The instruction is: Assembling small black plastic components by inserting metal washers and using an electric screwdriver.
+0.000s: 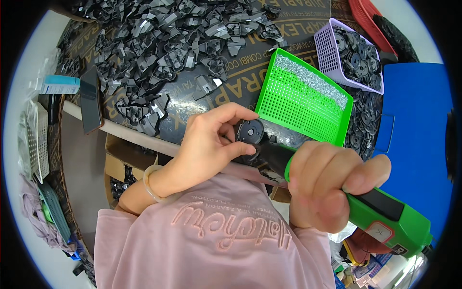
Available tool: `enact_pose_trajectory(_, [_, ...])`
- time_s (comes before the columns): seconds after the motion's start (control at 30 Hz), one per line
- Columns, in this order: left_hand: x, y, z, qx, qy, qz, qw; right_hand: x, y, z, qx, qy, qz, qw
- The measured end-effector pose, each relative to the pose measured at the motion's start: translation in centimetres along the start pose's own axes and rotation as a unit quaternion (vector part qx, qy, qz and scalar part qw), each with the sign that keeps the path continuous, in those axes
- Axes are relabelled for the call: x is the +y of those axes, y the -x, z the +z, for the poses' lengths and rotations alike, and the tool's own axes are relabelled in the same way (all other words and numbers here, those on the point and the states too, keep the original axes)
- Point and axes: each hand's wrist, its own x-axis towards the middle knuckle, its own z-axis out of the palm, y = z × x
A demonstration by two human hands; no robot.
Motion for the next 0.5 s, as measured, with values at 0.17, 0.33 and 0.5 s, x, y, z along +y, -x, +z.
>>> enact_pose_trajectory(0.17, [0.6, 0.5, -0.2, 0.003, -0.033, -0.007, 0.999, 0.4, 0.3, 0.7, 0.042, -0.007, -0.005, 0.999])
enact_pose_trajectory(0.33, [-0.2, 1.6, -0.1, -0.006, -0.035, 0.003, 0.999, 0.1, 1.2, 0.8, 0.051, -0.020, -0.005, 0.998])
enact_pose_trajectory(0.5, [2.3, 4.0, -3.6, -0.064, -0.093, -0.014, 0.993, -1.2, 1.2, 0.4, 0.020, -0.055, -0.028, 0.998])
